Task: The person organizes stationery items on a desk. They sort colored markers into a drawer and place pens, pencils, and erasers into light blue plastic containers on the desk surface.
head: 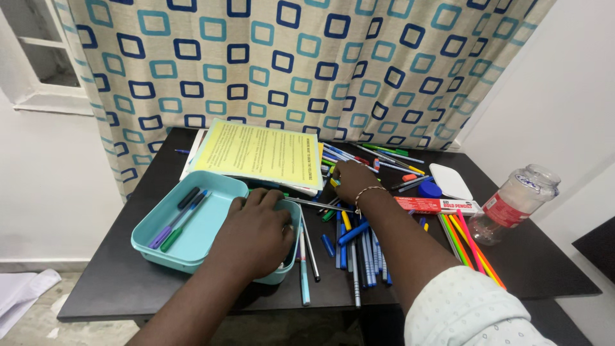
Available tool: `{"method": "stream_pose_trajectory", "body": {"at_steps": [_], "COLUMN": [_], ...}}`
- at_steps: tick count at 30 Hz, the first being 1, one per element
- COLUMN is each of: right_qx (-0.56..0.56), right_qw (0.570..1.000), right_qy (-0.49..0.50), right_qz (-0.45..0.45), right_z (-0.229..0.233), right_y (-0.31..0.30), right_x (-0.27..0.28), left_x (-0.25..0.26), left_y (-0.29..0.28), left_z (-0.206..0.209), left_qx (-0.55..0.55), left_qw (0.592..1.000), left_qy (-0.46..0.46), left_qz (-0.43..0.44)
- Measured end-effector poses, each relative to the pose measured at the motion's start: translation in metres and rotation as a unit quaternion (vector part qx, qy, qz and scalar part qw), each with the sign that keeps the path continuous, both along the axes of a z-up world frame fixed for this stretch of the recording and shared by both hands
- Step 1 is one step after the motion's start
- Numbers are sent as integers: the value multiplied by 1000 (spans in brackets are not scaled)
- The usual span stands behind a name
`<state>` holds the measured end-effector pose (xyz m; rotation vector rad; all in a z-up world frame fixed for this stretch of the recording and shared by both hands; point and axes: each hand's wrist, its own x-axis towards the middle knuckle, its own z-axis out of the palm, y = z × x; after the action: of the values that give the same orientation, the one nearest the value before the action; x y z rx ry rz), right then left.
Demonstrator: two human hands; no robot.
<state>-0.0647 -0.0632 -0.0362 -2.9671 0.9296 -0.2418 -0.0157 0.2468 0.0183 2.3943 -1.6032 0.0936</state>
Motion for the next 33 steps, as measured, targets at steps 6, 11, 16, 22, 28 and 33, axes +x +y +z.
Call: {"method": "stream_pose_trajectory", "body": {"at_steps": [6, 11, 16, 22, 28, 33], "right_qx": [2, 45, 35, -10, -6, 53], "right_qw": [999, 997, 997, 996, 985, 964], "right_qy": [11, -18, -24, -57, -166, -257], "right_qz": [-44, -61, -70, -63, -44, 50], "right_z": [6, 1, 10, 34, 46, 51], "right_y": [11, 13, 18, 36, 58, 76], "right_x": [-1, -1, -2, -12, -22, -34], "left_x": [-1, -2, 0, 1, -2, -5], "left_y": [1, 2, 1, 0, 0, 0], "left_z": [2, 0, -2, -4, -4, -8], "left_qx": [8, 5, 2, -6, -30, -52], "left_qw": [1000, 1000, 1000, 1000, 1000, 998], "left_qy": [-3, 3, -4, -7, 0, -5], "left_qz": [1, -1, -2, 1, 10, 23]}}
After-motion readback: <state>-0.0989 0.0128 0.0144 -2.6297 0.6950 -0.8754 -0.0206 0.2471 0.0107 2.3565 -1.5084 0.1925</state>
